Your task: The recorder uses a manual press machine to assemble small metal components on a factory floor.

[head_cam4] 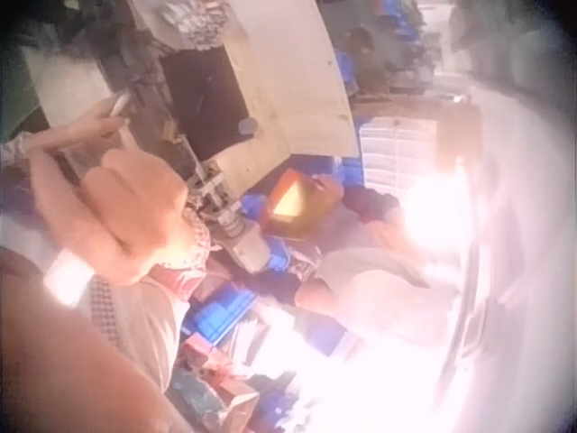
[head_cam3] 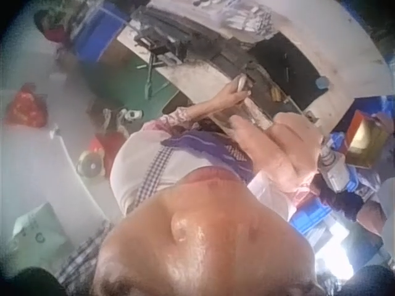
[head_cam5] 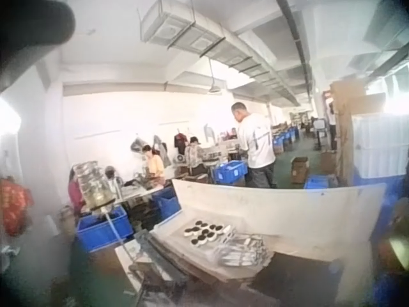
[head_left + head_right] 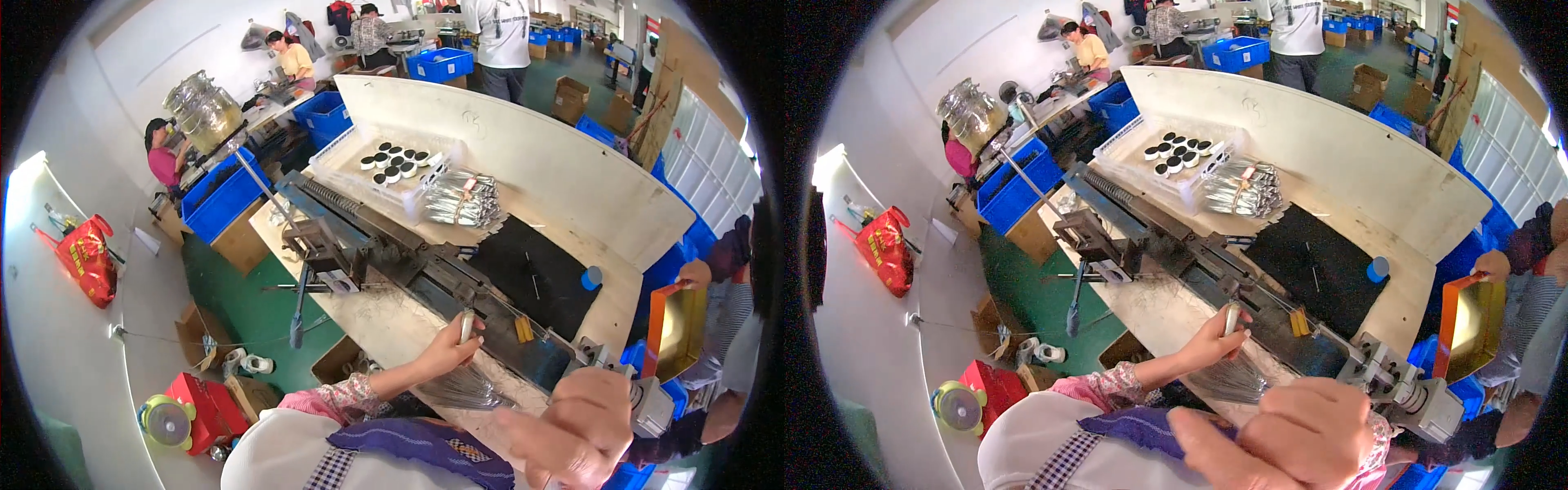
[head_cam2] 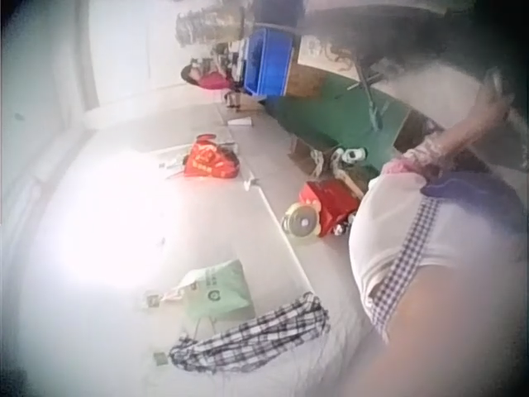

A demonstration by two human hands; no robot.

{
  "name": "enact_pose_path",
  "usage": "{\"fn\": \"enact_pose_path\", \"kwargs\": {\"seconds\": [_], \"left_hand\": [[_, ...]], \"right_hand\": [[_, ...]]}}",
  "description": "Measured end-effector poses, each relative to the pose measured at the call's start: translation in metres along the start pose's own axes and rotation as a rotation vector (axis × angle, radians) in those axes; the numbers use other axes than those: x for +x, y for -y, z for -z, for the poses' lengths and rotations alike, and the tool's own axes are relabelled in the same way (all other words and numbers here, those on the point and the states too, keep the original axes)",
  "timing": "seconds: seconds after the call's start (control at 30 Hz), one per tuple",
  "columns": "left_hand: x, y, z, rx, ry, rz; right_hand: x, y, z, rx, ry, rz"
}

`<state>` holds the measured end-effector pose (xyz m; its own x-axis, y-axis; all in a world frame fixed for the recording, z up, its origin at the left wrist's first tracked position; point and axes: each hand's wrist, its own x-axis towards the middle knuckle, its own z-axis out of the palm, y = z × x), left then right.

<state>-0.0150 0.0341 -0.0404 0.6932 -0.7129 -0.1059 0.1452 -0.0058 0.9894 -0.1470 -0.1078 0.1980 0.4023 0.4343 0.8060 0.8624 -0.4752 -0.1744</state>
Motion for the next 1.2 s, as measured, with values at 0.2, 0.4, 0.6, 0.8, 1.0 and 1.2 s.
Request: {"fn": "enact_pose_path", "kwargs": {"seconds": [0.2, 0.4, 0.6, 0.8, 1.0, 1.2], "left_hand": [[-0.006, 0.003, -0.004, 0.026, 0.051, 0.02], [-0.059, 0.011, 0.057, 0.331, -0.058, -0.191], [-0.123, -0.026, 0.185, 1.179, -1.23, -0.637], [-0.116, 0.027, 0.222, 0.224, -1.213, -0.152], [-0.092, 0.008, 0.124, 1.512, -1.109, -0.671], [-0.033, 0.015, 0.159, -0.149, -0.628, 0.195]], "right_hand": [[-0.007, 0.014, 0.008, 0.185, -0.03, -0.053], [-0.061, 0.005, -0.06, 0.022, 0.339, -0.383], [-0.169, -0.02, -0.136, -0.129, 0.115, -1.16], [-0.19, -0.088, -0.145, -0.587, -0.034, -1.086], [-0.217, -0.112, -0.142, -0.664, 0.079, -1.236], [-0.231, -0.112, -0.137, -0.652, 0.089, -1.223]]}}
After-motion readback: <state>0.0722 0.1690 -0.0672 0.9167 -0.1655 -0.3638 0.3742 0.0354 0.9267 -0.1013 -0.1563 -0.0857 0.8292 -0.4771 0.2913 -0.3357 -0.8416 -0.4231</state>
